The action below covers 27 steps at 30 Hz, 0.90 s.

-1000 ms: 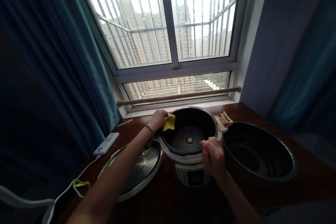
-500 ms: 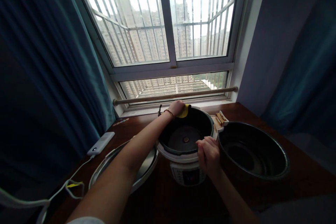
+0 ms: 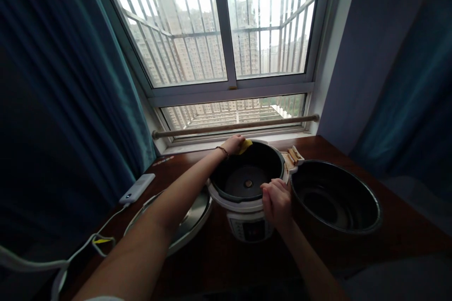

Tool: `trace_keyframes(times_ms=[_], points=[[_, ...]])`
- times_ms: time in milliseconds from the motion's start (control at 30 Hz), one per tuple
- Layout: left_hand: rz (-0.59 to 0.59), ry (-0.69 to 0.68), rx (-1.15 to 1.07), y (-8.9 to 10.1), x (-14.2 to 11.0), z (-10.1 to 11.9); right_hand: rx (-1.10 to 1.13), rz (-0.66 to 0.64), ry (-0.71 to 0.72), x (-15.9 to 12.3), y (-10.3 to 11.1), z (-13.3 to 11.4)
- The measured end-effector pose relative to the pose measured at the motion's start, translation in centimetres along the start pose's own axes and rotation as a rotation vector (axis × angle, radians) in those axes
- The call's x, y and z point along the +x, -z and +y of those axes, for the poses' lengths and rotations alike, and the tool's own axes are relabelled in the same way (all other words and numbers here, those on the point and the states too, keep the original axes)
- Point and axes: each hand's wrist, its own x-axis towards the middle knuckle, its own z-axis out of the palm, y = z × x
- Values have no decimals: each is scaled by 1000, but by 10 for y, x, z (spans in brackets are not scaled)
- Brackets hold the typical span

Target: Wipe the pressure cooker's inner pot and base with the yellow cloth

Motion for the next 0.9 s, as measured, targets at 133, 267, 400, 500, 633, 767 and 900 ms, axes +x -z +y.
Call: trace_keyframes(times_ms=[133,267,400,500,633,767,900], points=[[-26,94,40,-2,-8,2,-12,20,15,1,1,-1],[-126,217,98,5,-19,-4,-9,19,27,0,0,1],[-240,282,149,22,-38,-10,-8,14,16,-1,-1,0],[-286,321,187,32,-58,-4,-10,15,14,-1,0,0],[-305,362,234,40,-81,13,-9,15,21,-2,0,0],[-291,404,280,45,-89,33,-5,19,20,-3,-1,1],[-277,408,308,52,-93,57,-8,22,29,-2,-1,0]])
